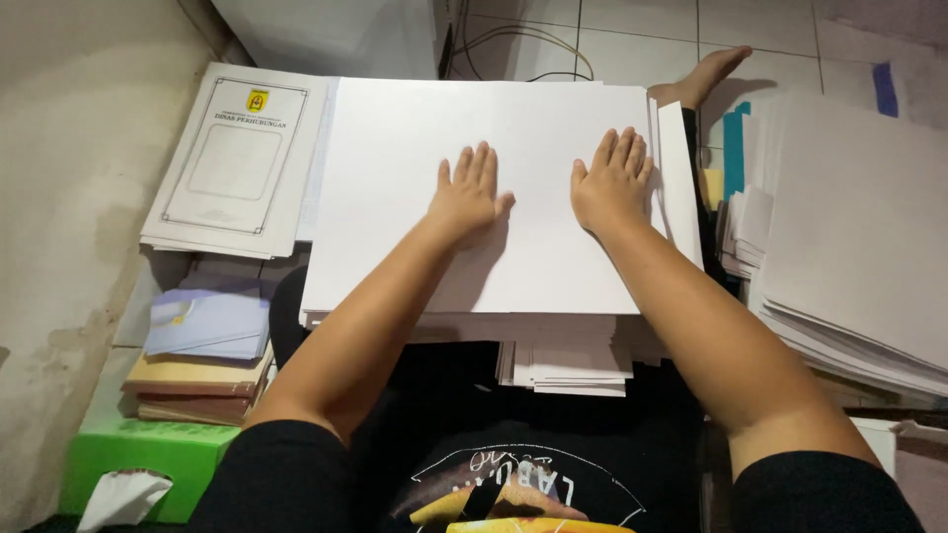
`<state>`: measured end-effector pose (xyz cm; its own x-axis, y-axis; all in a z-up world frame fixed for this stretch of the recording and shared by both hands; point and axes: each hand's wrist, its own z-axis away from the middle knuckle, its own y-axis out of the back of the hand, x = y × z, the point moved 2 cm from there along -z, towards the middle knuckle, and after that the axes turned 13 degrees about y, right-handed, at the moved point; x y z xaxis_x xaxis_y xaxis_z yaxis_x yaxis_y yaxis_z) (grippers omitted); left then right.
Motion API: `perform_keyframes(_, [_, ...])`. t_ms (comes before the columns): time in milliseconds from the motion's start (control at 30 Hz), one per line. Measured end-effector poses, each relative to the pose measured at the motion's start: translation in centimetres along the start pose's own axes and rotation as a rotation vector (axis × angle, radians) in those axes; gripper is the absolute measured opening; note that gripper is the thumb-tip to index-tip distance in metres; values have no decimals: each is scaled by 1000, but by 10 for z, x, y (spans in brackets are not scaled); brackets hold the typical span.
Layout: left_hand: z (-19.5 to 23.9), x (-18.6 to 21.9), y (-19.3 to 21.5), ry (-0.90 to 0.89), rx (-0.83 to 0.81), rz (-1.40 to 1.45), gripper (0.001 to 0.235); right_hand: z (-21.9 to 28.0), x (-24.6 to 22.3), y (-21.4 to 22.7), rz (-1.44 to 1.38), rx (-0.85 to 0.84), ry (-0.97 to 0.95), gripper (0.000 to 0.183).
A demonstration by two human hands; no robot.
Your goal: The person sits on the floor and repeatedly folds large white sheets of paper in half. They smooth the folded edges with their hands and place the finished sheets onto a growing stack on their lap.
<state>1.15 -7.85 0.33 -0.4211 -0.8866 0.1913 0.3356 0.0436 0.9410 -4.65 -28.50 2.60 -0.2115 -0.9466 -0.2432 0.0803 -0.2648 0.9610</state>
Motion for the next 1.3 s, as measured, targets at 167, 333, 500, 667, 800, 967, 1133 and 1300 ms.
perform_keyframes(167, [-101, 4, 22, 218, 44, 81, 76, -15, 8, -19, 77, 57, -53, 72])
perform_keyframes(333, [-124, 0, 31, 220, 95, 71, 68, -18, 8, -17, 82, 21, -71, 72])
perform_keyframes(500, [-87, -10, 20, 169, 181, 84, 67, -12, 3, -10, 87, 28, -22, 71])
perform_keyframes(667, [-23, -15, -9, 65, 123, 46, 70, -9, -1, -5, 106, -2, -52, 71])
perform_keyframes(800, [66, 1, -26, 125, 41, 16, 83, -8, 3, -9, 102, 43, -32, 70])
perform_keyframes(967, [118, 0, -25, -2, 137, 229, 67, 4, -15, 2, 96, -47, 122, 74])
perform_keyframes(1133, [127, 0, -17, 3, 165, 246, 67, 15, -59, -10, 123, -184, 517, 78])
perform_keyframes(1300, [119, -1, -24, -31, 114, 268, 66, -21, -94, -25, 113, -118, 592, 72])
